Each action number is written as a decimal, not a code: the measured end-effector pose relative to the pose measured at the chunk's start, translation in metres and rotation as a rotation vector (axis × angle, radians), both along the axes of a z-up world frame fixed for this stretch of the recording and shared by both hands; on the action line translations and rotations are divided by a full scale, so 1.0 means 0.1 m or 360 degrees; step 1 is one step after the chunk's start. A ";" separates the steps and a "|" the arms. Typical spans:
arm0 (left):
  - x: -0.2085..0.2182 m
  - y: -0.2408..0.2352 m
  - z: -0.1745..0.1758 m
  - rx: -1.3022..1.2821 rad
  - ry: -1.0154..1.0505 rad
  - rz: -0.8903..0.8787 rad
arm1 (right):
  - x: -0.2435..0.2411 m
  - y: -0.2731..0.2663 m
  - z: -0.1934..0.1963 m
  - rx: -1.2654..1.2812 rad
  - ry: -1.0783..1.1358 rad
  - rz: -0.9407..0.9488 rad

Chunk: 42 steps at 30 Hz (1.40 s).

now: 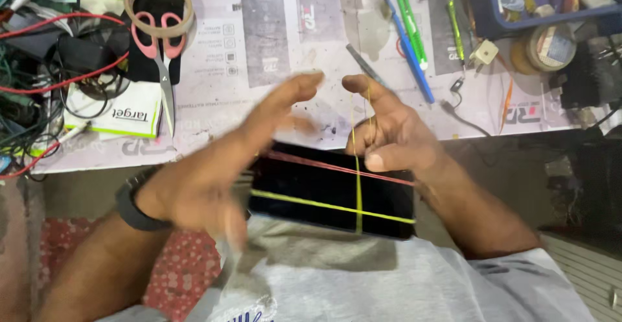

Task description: The person wraps multiple rubber bands around a blue Samsung smartphone to secure it. They stretch and loop the bands across the phone's front and back, adjusting the tension and positioning to form a crisscross pattern.

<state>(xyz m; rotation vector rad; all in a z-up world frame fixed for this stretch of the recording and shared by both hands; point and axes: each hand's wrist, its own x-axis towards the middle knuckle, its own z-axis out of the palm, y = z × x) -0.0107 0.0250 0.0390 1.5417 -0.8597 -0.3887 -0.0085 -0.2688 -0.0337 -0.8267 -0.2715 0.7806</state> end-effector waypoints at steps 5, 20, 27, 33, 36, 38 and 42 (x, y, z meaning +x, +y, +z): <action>0.21 0.07 -0.03 0.0507 0.0893 -0.0155 | -0.06 0.15 0.10 -0.0240 -0.0306 0.0027; 0.23 -0.07 -0.18 0.0455 0.0390 0.0148 | 0.44 0.00 0.67 -0.1131 -0.1784 0.0457; 0.18 -0.05 -0.04 0.0456 -0.0002 0.0346 | 0.58 0.07 0.91 -0.1058 -0.1956 0.0539; 0.11 -0.16 -0.10 0.0769 -0.0300 0.0027 | 0.47 0.21 0.78 -0.0984 -0.1852 0.0845; 0.06 -0.17 -0.20 0.0804 -0.0244 -0.0087 | 0.46 0.23 0.70 -0.0875 -0.1790 0.0843; 0.00 -0.17 -0.27 0.0638 0.0022 -0.0202 | 0.47 0.25 0.66 -0.0821 -0.1707 0.0931; 0.00 -0.13 -0.38 0.0137 0.0256 -0.0363 | 0.53 0.27 0.65 -0.0683 -0.1427 0.0991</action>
